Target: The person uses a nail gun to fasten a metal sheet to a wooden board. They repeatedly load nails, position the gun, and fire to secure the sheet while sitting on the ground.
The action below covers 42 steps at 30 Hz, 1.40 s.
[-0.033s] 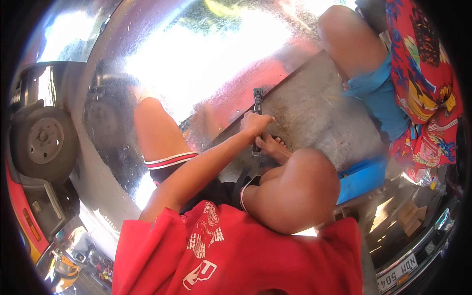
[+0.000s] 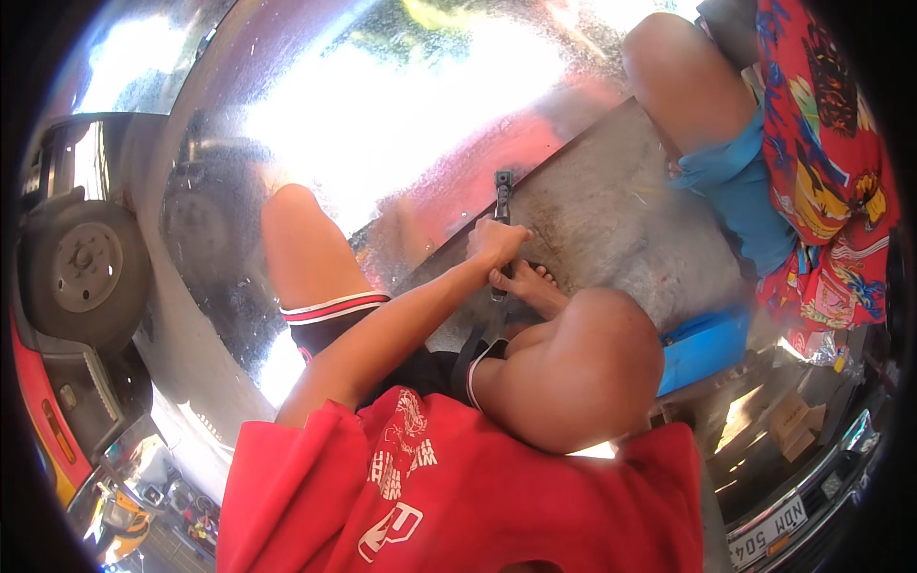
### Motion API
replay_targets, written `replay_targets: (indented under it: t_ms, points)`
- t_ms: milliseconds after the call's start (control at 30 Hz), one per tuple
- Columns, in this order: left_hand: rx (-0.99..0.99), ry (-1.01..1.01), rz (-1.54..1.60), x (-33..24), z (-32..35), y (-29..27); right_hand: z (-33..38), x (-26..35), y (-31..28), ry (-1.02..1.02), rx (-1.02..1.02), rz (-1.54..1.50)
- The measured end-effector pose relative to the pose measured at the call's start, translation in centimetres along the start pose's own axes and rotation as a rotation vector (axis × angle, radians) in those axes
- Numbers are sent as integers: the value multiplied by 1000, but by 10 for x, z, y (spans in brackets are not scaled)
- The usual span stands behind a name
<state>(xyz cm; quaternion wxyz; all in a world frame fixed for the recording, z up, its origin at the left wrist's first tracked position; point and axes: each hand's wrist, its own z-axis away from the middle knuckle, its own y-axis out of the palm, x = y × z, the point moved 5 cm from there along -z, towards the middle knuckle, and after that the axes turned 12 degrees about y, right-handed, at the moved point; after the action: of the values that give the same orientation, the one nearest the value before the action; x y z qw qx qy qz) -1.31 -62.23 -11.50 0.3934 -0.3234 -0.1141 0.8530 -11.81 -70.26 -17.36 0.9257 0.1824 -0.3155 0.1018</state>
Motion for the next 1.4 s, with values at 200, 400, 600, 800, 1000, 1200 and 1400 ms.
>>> replay_targets:
  t_ms: [200,400,600,800,1000,1200,1400]
  points:
    - [-20,12,91,-1,6,0,8,23,8,9,-99,85]
    - [-13,-63,227,-1,8,4,2,11,5,159,-81,159]
    - [-75,-22,98,1,9,2,-17,-22,7,128,-191,219]
    - [-242,4,-111,4,3,2,-42,-63,18,178,-376,372]
    - [-454,70,-82,0,6,25,-71,-118,13,132,-599,336]
    - [-208,146,60,13,-7,1,-24,-48,26,-210,-524,244]
    - [-196,412,295,15,4,-61,32,35,2,-230,-430,292]
